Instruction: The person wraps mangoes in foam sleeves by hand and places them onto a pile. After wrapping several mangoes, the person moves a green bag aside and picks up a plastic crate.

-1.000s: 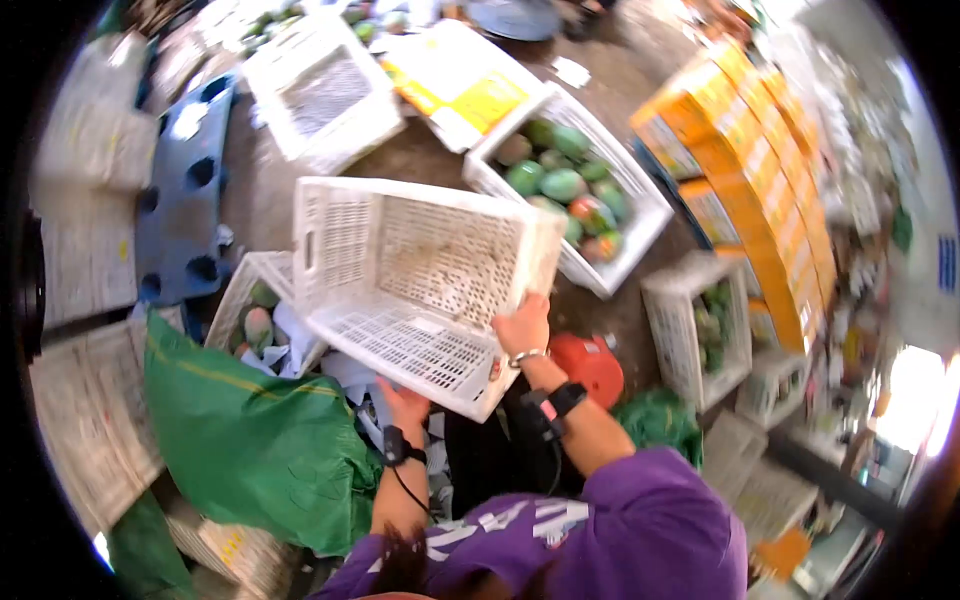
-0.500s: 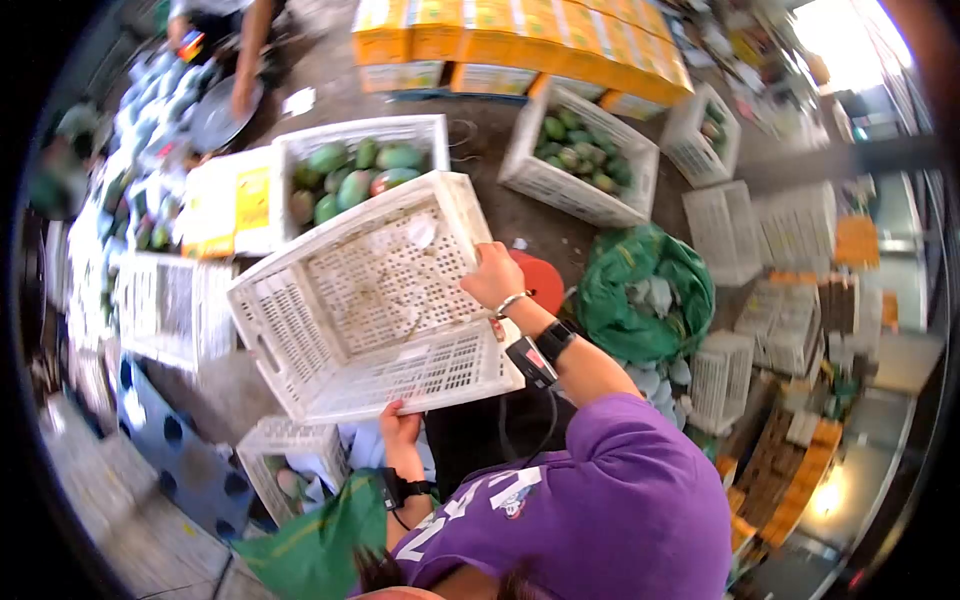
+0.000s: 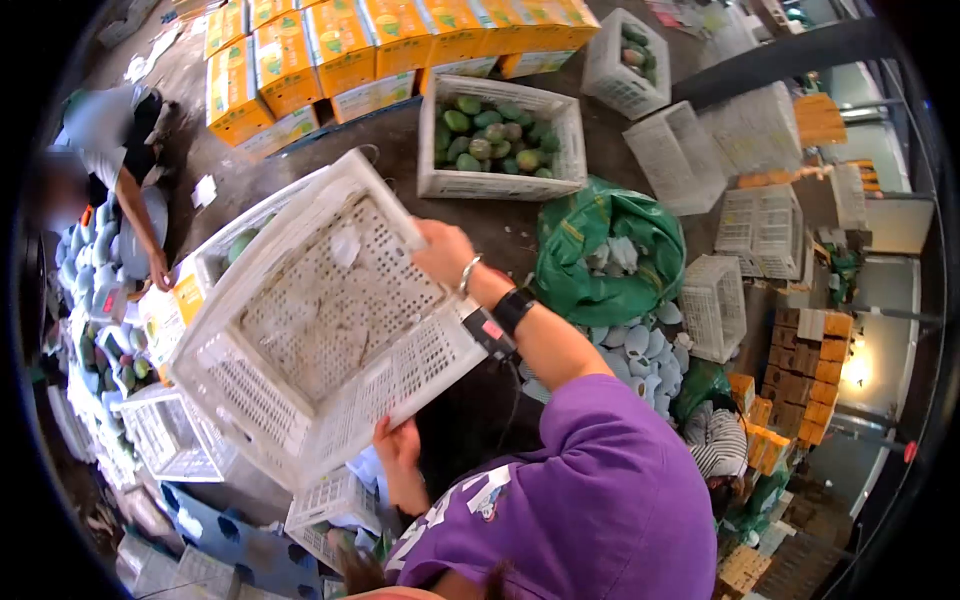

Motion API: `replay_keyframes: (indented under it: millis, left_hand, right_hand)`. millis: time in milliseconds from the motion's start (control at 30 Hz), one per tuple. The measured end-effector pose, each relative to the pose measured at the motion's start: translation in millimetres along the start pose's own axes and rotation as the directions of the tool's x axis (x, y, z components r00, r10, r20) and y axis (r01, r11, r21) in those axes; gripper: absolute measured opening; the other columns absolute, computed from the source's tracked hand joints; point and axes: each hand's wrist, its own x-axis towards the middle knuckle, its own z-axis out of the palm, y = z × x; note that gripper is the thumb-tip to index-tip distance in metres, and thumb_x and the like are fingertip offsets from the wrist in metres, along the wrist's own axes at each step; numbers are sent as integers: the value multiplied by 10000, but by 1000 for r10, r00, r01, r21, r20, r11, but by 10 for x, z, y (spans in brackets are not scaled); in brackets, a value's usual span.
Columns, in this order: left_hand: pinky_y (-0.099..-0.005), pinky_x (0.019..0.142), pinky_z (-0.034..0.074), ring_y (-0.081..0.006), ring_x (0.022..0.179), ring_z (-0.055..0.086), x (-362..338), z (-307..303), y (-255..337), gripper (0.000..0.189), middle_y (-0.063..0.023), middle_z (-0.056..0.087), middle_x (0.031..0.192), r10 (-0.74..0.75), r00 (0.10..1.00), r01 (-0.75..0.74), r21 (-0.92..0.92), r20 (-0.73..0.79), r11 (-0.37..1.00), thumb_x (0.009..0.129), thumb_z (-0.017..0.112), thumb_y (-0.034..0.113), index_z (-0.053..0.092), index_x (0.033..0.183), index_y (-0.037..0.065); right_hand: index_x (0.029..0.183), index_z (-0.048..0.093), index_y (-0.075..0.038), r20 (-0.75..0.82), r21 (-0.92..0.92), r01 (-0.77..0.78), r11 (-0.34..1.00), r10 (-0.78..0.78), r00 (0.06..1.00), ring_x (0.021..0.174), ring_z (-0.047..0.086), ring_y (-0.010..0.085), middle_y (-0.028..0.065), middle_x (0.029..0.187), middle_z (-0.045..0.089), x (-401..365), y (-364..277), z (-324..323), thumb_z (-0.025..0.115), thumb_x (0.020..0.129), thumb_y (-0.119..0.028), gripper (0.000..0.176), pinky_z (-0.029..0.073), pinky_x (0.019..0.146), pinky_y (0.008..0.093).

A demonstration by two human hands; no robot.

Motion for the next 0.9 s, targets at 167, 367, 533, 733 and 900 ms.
replay_keyframes:
  millis: [167, 367, 533, 733, 900]
  left_hand:
    - [-416, 867, 376, -253, 1003, 477, 704, -28, -92, 345, -97, 498, 1094, -124, 987, 144, 203, -105, 969, 804, 509, 156, 411, 1111, 34]
    - [-328, 610, 482, -248, 795, 578, 634, 521, -20, 304, -121, 559, 947, -121, 968, 238, 642, -222, 728, 834, 476, 265, 480, 1028, 31]
    - [-305, 585, 470, -242, 659, 593, 609, 851, 564, 373, -143, 609, 785, -156, 874, 479, 870, -461, 116, 804, 487, 335, 525, 977, 7]
    - [-367, 613, 436, -299, 672, 568, 599, 1843, 729, 306, -169, 579, 736, 48, 945, -169, 609, 324, -775, 754, 539, 274, 557, 939, 32]
    - [-365, 758, 408, -313, 863, 519, 1303, 2944, 218, 288, -168, 562, 909, -158, 718, -519, 370, 678, -770, 727, 559, 167, 542, 971, 15]
  right_hand:
    - [981, 544, -25, 17, -166, -110, 980, 115, 993, 852, 534, 354, 203, 889, 571, 537, 1384, 115, 518, 623, -104, 367, 431, 742, 381]
    - [1008, 527, -20, -18, -199, -272, 941, 274, 962, 871, 517, 371, 219, 922, 558, 727, 1515, -67, 484, 643, -121, 381, 408, 771, 403]
    - [1008, 508, -23, 18, -186, -198, 962, 205, 979, 884, 509, 363, 223, 940, 539, 755, 1272, 14, 499, 658, -137, 368, 407, 776, 414]
    - [1091, 462, -59, -46, -198, -255, 946, 251, 967, 920, 493, 350, 194, 1025, 506, 671, 1233, 68, 498, 690, -131, 409, 403, 801, 396]
    - [1126, 433, -66, -1, -201, -254, 946, 259, 966, 926, 495, 347, 201, 1043, 497, 564, 1172, -14, 511, 704, -149, 436, 406, 799, 400]
